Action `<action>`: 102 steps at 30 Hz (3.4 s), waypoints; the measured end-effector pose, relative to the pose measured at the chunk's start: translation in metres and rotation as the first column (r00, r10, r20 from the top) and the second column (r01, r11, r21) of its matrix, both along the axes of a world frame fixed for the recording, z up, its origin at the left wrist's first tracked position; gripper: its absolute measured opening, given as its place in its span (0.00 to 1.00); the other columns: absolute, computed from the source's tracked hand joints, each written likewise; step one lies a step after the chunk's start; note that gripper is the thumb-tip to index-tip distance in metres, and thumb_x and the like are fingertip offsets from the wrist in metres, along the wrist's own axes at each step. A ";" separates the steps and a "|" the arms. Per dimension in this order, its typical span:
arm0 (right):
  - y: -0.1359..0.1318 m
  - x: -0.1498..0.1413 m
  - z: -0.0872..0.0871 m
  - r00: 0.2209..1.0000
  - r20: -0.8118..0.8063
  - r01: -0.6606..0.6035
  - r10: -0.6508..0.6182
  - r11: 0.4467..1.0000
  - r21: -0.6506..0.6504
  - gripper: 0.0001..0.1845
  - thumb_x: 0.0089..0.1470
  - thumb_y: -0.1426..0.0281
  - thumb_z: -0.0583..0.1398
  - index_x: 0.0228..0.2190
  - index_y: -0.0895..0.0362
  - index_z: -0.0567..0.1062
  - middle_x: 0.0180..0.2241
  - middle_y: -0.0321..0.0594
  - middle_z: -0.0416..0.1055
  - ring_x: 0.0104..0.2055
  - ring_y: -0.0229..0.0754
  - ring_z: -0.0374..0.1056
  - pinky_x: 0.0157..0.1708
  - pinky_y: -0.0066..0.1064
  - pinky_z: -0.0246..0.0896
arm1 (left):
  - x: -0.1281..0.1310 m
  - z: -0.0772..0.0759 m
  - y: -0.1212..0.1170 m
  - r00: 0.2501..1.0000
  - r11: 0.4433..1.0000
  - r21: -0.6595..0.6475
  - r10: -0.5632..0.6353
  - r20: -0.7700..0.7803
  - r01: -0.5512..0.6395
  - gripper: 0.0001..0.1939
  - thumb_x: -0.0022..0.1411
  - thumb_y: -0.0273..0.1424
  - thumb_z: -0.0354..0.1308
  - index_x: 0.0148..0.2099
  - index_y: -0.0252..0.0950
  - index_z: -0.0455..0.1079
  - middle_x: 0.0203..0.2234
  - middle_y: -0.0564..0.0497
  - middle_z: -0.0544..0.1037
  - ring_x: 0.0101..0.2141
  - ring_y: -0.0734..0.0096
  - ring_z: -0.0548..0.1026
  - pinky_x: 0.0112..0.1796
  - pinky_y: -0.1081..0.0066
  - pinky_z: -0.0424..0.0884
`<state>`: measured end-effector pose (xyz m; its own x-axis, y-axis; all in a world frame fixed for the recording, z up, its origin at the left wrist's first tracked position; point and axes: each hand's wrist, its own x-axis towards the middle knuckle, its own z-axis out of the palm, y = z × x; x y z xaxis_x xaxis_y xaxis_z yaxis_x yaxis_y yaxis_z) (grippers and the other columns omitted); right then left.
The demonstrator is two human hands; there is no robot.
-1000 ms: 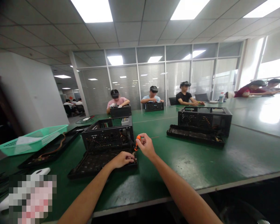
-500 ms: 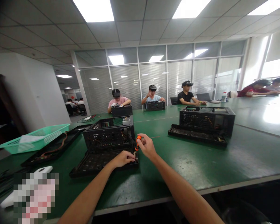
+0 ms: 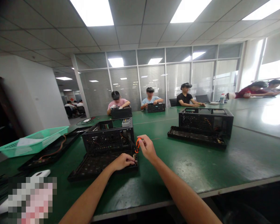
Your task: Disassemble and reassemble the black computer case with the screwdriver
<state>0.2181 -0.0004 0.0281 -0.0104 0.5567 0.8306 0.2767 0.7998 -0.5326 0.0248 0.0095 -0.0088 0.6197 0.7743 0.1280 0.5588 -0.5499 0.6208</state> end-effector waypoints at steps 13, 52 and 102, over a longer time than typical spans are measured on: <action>-0.001 0.005 0.001 0.999 0.035 -0.011 0.011 1.000 0.001 0.14 0.57 0.63 0.50 0.36 0.56 0.72 0.28 0.37 0.67 0.24 0.35 0.60 0.23 0.26 0.56 | -0.001 -0.001 0.000 0.999 1.000 0.000 -0.029 0.025 0.029 0.13 0.56 0.35 0.56 0.41 0.35 0.75 0.34 0.50 0.79 0.32 0.71 0.73 0.33 0.76 0.64; 0.002 -0.001 -0.003 0.990 -0.067 -0.130 0.122 0.983 -0.128 0.18 0.56 0.60 0.50 0.43 0.57 0.69 0.34 0.41 0.69 0.26 0.35 0.62 0.25 0.25 0.59 | 0.000 0.004 -0.004 1.000 1.000 -0.015 -0.014 0.022 0.015 0.13 0.56 0.33 0.55 0.40 0.33 0.75 0.30 0.51 0.78 0.29 0.74 0.71 0.31 0.77 0.63; -0.054 -0.061 -0.038 0.668 -0.707 -0.558 0.232 -0.472 -0.682 0.07 0.55 0.70 0.53 0.29 0.62 0.65 0.14 0.26 0.57 0.09 0.24 0.43 0.07 0.14 0.41 | -0.129 0.014 -0.103 0.949 0.980 0.097 0.193 -0.249 -0.174 0.10 0.59 0.32 0.50 0.35 0.38 0.72 0.30 0.53 0.73 0.31 0.73 0.69 0.35 0.75 0.62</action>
